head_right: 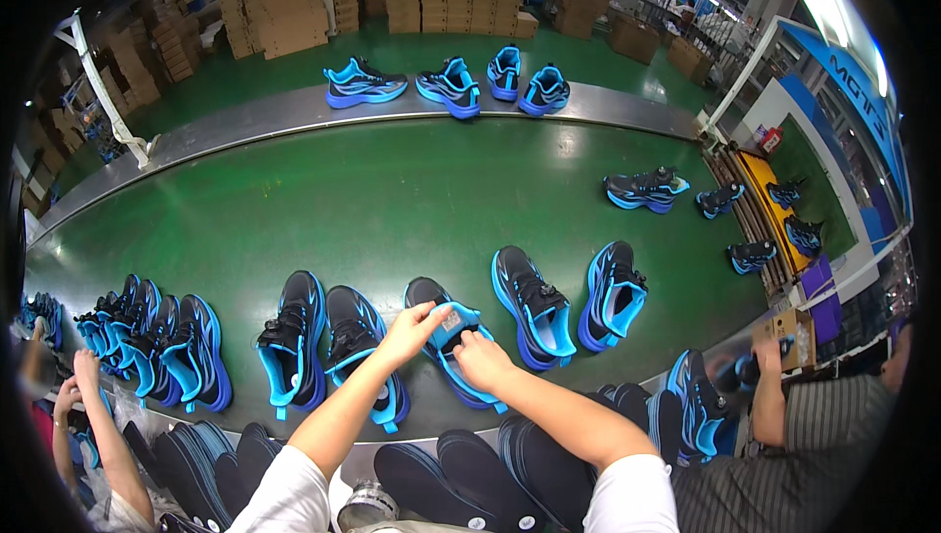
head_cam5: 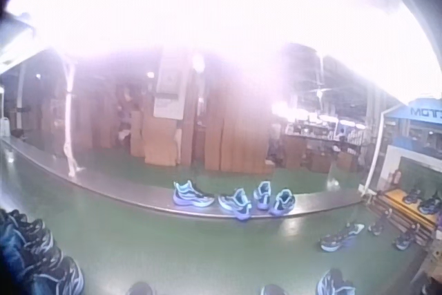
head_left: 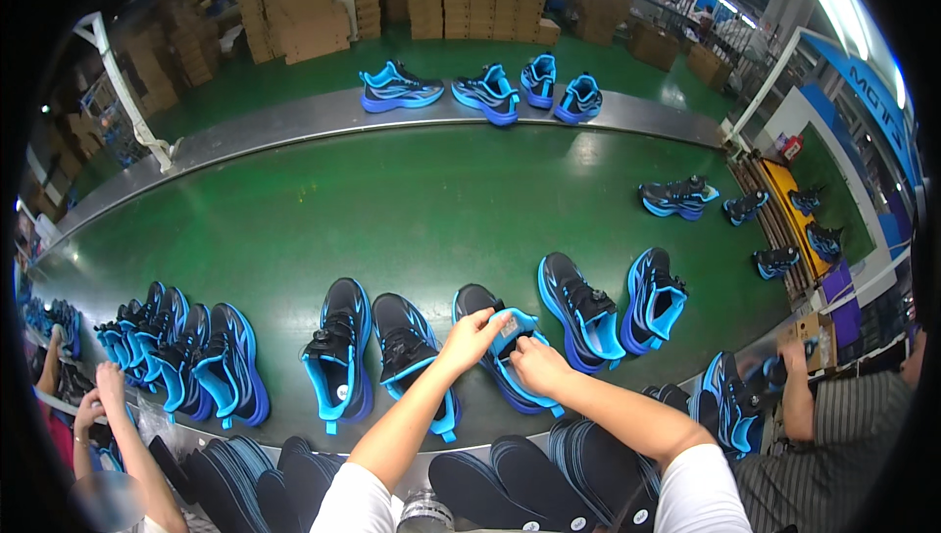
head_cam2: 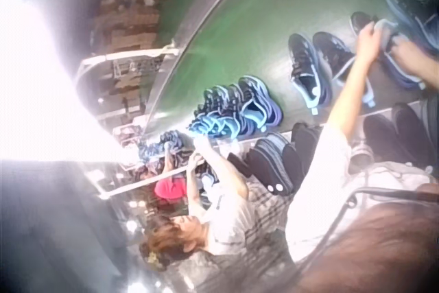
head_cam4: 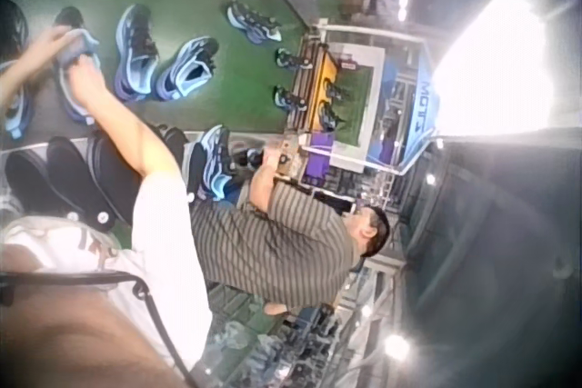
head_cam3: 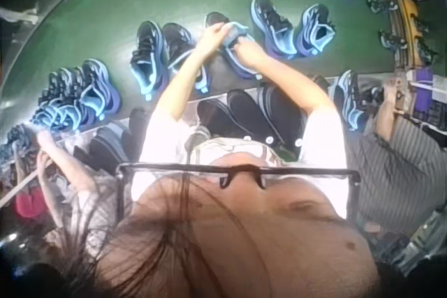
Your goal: The person inserts insoles into shoes on an assembly line by taking insoles from a stack, sliding them into the shoes, and pushing them into place by hand.
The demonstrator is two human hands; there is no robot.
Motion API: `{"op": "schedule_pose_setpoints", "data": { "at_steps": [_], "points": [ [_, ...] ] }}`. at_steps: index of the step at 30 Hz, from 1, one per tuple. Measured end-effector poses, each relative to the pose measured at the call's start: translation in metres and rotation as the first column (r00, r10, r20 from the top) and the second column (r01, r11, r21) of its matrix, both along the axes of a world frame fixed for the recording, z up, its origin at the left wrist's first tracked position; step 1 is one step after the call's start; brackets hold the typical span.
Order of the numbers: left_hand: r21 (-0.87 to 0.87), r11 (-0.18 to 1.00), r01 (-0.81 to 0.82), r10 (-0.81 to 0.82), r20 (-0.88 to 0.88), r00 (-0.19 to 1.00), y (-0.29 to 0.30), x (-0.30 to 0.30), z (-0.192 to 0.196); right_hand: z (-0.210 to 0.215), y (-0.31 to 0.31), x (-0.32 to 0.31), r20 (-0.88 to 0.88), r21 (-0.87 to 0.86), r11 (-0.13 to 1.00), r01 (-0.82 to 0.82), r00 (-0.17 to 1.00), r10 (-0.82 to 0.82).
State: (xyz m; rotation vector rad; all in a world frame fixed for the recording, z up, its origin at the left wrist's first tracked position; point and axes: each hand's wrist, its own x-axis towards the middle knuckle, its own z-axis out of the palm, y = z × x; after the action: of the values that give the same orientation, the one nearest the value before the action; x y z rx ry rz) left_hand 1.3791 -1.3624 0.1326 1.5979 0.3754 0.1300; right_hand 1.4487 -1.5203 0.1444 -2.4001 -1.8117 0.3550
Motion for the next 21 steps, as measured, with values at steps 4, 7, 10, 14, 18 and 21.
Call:
{"op": "schedule_pose_setpoints", "data": {
  "at_steps": [4,7,10,14,18,21],
  "points": [
    [0.007,1.0,-0.012,0.011,0.006,1.0,0.002,-0.004,0.008,0.001,0.01,0.006,-0.011,-0.093,0.996,0.015,1.0,-0.017],
    [0.012,1.0,-0.014,0.014,-0.032,0.999,0.005,-0.01,0.007,0.026,0.017,0.008,-0.065,-0.183,0.981,-0.062,0.997,0.051],
    [0.049,0.998,0.027,-0.024,-0.045,0.999,0.007,-0.009,0.003,0.021,0.015,0.01,-0.054,-0.306,0.943,-0.129,0.992,0.118],
    [0.0,1.0,0.002,-0.002,-0.033,0.999,0.0,-0.007,0.007,0.002,-0.001,0.001,-0.068,-0.108,0.99,-0.091,0.994,0.084],
    [-0.042,0.999,0.009,-0.01,-0.024,1.0,0.002,-0.005,-0.003,-0.008,0.006,0.004,-0.052,0.104,0.992,-0.068,0.996,0.073],
    [0.03,1.0,-0.005,0.005,-0.018,1.0,0.003,-0.011,0.003,0.016,0.015,-0.002,-0.131,-0.259,0.95,-0.174,0.981,0.144]
  ]
}}
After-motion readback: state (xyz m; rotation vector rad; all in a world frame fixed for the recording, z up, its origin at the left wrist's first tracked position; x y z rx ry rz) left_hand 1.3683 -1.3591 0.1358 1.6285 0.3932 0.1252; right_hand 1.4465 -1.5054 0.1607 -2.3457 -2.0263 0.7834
